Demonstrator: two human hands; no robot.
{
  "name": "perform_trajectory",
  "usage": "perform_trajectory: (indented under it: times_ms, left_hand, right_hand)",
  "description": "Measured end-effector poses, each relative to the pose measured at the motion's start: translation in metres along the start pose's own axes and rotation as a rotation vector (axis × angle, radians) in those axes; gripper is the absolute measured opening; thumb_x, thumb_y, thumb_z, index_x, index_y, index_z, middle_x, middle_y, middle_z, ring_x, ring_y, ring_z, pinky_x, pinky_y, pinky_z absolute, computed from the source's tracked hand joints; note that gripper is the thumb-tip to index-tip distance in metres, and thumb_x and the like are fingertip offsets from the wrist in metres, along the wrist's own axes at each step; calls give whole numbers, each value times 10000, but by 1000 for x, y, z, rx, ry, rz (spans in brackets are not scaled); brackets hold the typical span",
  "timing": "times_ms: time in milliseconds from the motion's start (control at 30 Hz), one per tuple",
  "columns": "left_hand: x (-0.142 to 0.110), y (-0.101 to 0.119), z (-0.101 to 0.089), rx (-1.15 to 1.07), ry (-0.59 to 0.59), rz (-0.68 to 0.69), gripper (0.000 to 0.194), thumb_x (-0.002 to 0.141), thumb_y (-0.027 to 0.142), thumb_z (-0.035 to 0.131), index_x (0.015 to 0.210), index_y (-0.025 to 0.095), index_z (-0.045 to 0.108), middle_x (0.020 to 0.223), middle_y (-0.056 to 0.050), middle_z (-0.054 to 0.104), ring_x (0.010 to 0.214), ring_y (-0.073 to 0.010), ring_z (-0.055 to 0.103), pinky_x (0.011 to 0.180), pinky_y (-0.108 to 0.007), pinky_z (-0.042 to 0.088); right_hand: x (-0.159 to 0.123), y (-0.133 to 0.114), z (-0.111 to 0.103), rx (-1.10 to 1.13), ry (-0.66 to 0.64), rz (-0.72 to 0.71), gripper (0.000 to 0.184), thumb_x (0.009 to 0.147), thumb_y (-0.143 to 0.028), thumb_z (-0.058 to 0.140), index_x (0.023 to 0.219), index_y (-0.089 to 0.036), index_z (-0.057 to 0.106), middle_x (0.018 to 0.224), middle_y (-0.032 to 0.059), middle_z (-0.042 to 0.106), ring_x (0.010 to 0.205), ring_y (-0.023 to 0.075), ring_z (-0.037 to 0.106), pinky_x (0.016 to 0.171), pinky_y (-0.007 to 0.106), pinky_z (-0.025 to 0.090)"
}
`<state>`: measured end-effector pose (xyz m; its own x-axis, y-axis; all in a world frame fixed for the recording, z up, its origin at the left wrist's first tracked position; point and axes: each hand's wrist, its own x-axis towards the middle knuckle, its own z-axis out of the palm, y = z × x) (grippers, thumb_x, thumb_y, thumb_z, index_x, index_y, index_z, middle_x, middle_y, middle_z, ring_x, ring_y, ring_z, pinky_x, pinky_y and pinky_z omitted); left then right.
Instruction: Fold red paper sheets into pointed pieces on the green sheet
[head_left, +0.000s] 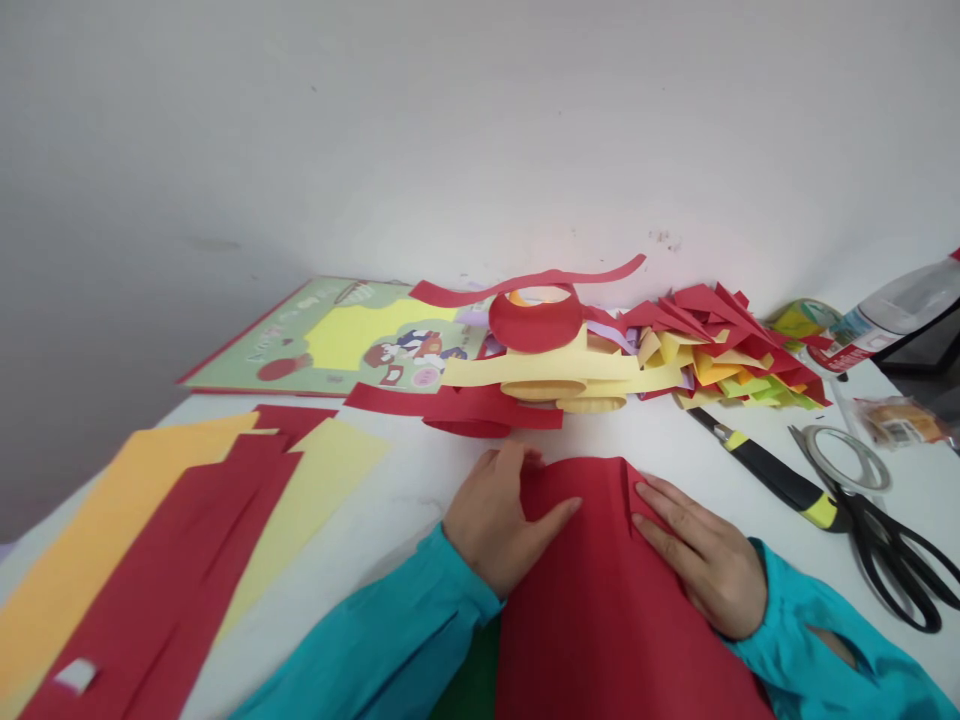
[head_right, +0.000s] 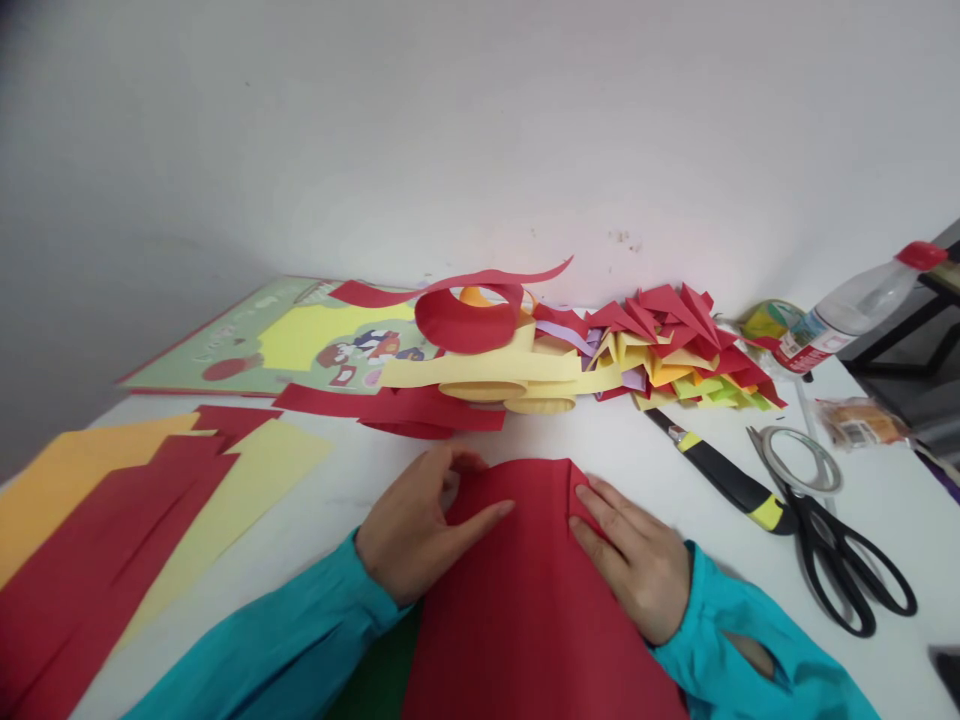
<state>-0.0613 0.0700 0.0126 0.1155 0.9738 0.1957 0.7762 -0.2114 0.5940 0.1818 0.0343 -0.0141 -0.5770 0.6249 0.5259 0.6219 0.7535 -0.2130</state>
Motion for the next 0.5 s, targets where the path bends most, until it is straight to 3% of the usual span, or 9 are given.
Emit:
perform_trajectory:
  times_ms: [133,233,367,433,500]
  left_hand:
    - [0,4,-7,-155,-58,-166,534,644,439,644,1062,150,482,1020,-108,588,827,-236,595,651,-382,521]
    - [1,1,-12,-221,-125,-217,604,639,444,645,1132,139,478,1087,-124,585,883,-250,600,646,-372,533]
    - [-3,-4,-6,-43,-64,6,560,679,450,637,1141,153,528,1119,-120,578,1029,-291,533,804,-434,500]
    - [-6,-7,2,96,-53,129,572,663,503,656,1102,146,569,1052,-123,590,986,-301,529,839,-460,472]
    - [-6,-8,9,189,-39,166,628,636,584,658,1071,137,593,991,-123,583,922,-296,524,811,-454,472]
  right_hand:
    - [-1,2,0,8,-19,-15,406,931,-118,356,1323,-171,452,1333,131,490,1302,252,355,984,426,472]
    - [-2,3,0,14,-25,-21,442,920,-95,370,1354,-166,406,1342,150,475,1311,270,336,980,451,470]
    - [-3,3,2,14,-7,-26,435,924,-99,357,1350,-167,411,1331,146,487,1307,264,344,979,448,472]
    - [-3,2,3,11,4,-20,403,929,-113,355,1315,-159,457,1319,142,501,1302,257,355,979,435,475]
    - [-3,2,5,12,27,-7,373,933,-126,352,1271,-158,507,1301,132,522,1292,243,374,981,416,476]
